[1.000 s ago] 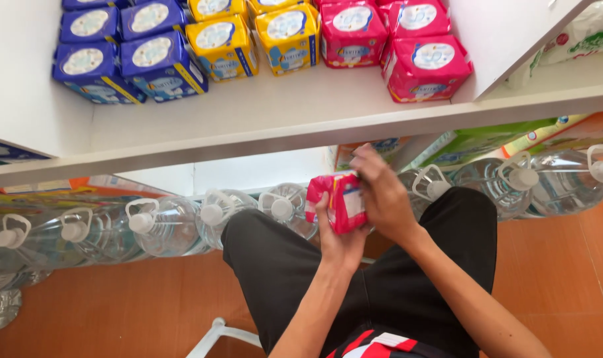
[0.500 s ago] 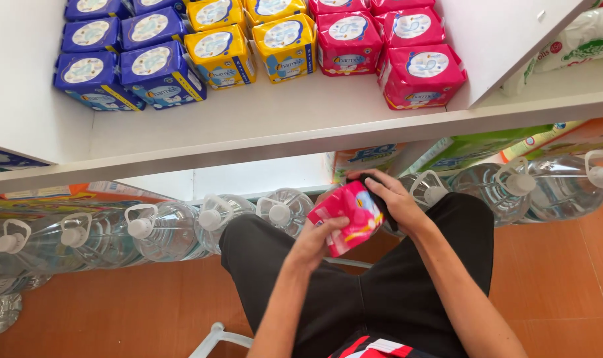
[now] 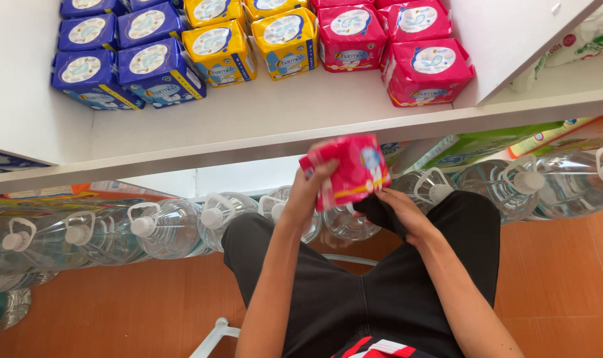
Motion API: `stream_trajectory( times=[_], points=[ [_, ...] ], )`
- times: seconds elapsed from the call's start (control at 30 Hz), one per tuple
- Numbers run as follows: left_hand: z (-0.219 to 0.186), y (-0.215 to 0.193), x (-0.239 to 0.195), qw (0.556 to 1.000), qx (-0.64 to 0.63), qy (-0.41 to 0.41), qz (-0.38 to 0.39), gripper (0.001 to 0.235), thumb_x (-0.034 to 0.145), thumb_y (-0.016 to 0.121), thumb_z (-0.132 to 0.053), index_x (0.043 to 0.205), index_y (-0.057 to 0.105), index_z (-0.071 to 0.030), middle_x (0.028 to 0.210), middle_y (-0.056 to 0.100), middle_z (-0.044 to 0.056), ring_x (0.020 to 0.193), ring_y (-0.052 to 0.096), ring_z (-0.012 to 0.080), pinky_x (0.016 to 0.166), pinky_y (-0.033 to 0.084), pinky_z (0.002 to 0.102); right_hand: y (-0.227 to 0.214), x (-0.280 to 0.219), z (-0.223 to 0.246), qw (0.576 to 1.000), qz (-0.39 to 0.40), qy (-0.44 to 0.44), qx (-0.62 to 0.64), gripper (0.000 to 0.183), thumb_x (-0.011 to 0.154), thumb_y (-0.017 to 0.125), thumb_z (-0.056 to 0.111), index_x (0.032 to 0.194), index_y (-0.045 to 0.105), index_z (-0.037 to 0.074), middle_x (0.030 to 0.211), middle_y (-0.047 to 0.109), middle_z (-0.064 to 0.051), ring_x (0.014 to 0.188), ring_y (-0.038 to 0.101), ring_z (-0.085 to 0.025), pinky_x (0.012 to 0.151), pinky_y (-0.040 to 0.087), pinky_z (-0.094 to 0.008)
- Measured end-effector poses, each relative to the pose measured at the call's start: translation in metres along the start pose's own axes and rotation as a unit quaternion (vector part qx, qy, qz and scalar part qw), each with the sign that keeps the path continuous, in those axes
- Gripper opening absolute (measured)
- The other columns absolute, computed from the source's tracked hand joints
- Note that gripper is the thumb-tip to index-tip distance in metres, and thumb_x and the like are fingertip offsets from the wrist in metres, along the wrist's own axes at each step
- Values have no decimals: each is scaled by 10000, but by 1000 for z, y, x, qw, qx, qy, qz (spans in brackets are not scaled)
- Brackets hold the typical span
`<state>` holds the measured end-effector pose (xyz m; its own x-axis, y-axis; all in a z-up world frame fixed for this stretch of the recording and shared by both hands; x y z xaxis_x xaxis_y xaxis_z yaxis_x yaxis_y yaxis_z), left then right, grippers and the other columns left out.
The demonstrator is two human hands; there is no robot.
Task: Stocking and organizing packs of sanitary pads on a pharmacy shelf.
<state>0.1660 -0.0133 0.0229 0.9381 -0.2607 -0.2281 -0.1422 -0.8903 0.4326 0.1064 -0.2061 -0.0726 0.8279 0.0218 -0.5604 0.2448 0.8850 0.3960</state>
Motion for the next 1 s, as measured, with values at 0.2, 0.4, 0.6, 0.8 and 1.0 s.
stream_trajectory(
  times=[0.2,0.4,0.6,0.8,1.0],
  points=[
    [-65,11,71,972,-100,166,133,587,1000,736,-331,1496,459,-185,1281,671,141,1139,700,240,993,573,427,16,2,-7,992,48,15,-120,330,1013,581,208,1140,706,-70,930,709,-291,843,758,-404,730,636,-515],
    [-66,-12,146,982,36,145,111,526,1043,700,-210,1510,457,-215,1424,534,234,1285,550,376,1050,494,485,21,-13,5,927,67,-75,-361,301,1015,560,257,1116,781,79,1021,739,-172,1047,660,-270,987,499,-451],
    [-73,20,165,917,345,174,100,1079,726,1023,-460,1568,386,-236,1526,393,336,1415,347,595,1093,285,752,21,-8,9,923,71,-75,-370,282,1015,549,258,1131,770,125,995,742,-130,1029,656,-222,980,497,-432],
    [-31,25,211,922,361,116,82,1189,548,1100,-378,1491,407,-167,1365,601,232,1312,580,412,1142,409,506,5,10,-4,911,58,-72,-401,277,1008,567,296,1129,763,141,1057,771,-152,1073,691,-271,982,500,-452],
    [-62,33,165,849,460,259,-20,1118,561,998,-98,1503,403,-179,1383,435,239,1325,438,540,1143,349,645,-11,22,-8,888,65,-55,-451,301,1011,537,283,1176,730,121,1098,749,-241,1150,674,-410,997,501,-509]
  ],
)
Point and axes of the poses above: each hand's wrist, its own x-axis towards the middle knuckle, its own y-axis out of the palm, z = x × y, the point moved 6 cm from there along x, towards the middle knuckle
